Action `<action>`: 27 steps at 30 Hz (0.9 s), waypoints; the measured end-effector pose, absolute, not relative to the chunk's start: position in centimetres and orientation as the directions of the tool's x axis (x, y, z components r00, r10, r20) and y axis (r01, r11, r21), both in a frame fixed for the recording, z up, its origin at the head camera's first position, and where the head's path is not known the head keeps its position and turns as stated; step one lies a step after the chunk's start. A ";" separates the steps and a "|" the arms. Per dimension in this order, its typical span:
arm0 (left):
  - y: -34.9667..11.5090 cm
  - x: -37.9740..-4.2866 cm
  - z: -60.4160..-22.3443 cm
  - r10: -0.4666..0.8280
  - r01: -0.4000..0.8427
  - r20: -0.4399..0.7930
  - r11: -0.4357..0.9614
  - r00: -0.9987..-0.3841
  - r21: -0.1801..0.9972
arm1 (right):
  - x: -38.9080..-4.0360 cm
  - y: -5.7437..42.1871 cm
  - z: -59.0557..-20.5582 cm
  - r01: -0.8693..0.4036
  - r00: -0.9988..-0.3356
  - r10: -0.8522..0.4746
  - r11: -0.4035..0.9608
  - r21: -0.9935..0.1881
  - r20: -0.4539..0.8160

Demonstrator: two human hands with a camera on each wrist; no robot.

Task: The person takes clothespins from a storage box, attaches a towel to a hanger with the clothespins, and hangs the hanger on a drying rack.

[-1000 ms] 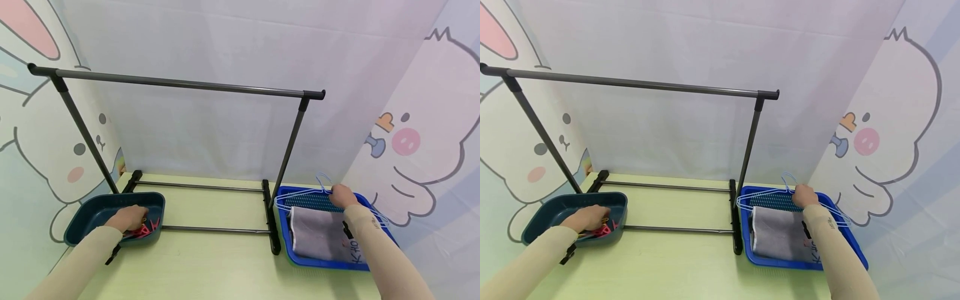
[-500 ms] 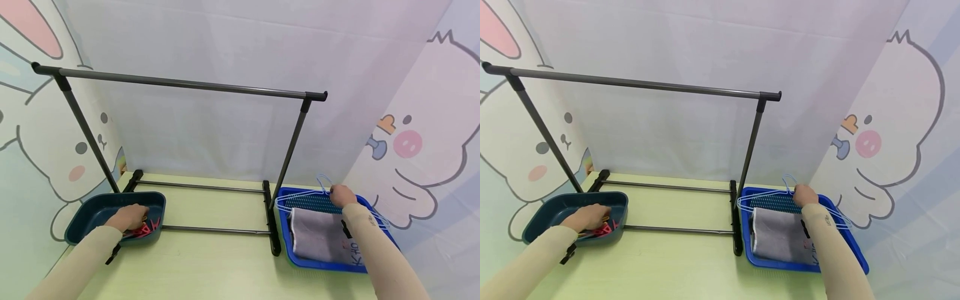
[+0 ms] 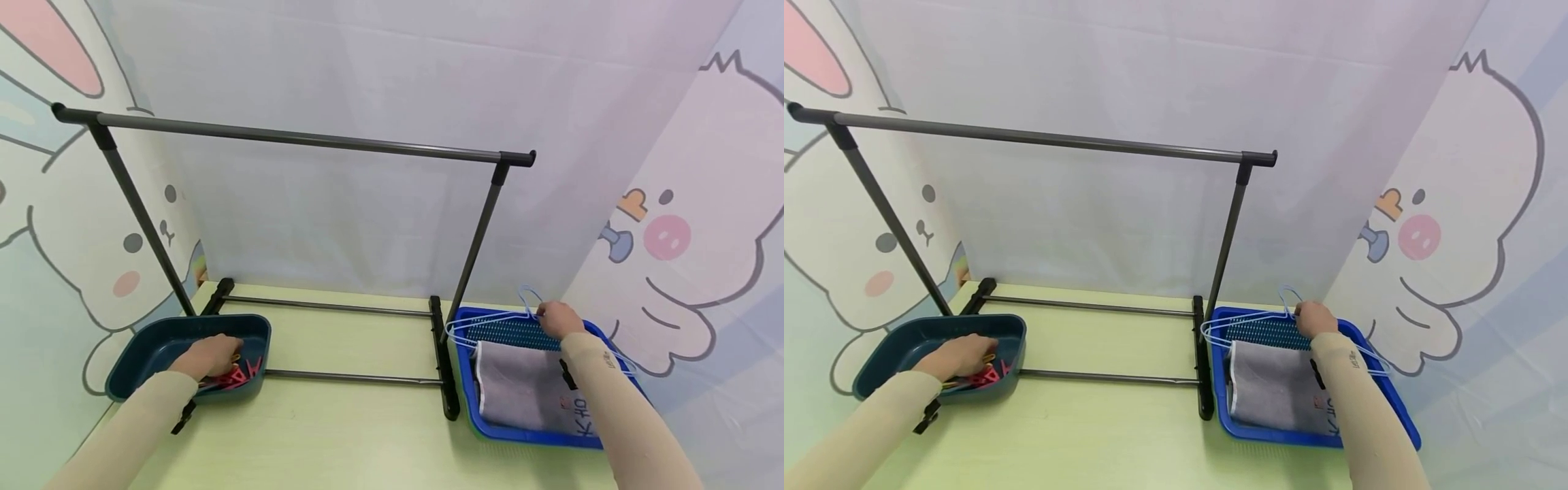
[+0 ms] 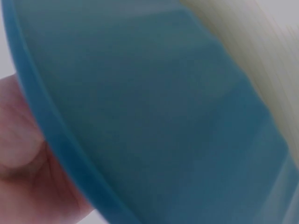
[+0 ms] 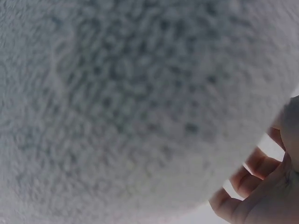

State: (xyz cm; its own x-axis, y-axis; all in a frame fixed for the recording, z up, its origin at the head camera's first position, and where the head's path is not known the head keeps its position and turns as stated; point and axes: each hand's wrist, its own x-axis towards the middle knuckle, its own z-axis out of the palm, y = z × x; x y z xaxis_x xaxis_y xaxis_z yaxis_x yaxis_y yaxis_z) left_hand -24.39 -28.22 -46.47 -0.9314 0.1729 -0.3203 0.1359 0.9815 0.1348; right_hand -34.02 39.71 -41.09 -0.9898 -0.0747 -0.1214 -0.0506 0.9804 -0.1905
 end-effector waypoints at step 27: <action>-29.2 -24.3 -46.8 0.228 0.189 -0.219 0.964 -0.949 0.186 | -33.6 40.0 -40.4 -0.084 -0.986 -0.123 0.949 -0.305 -0.112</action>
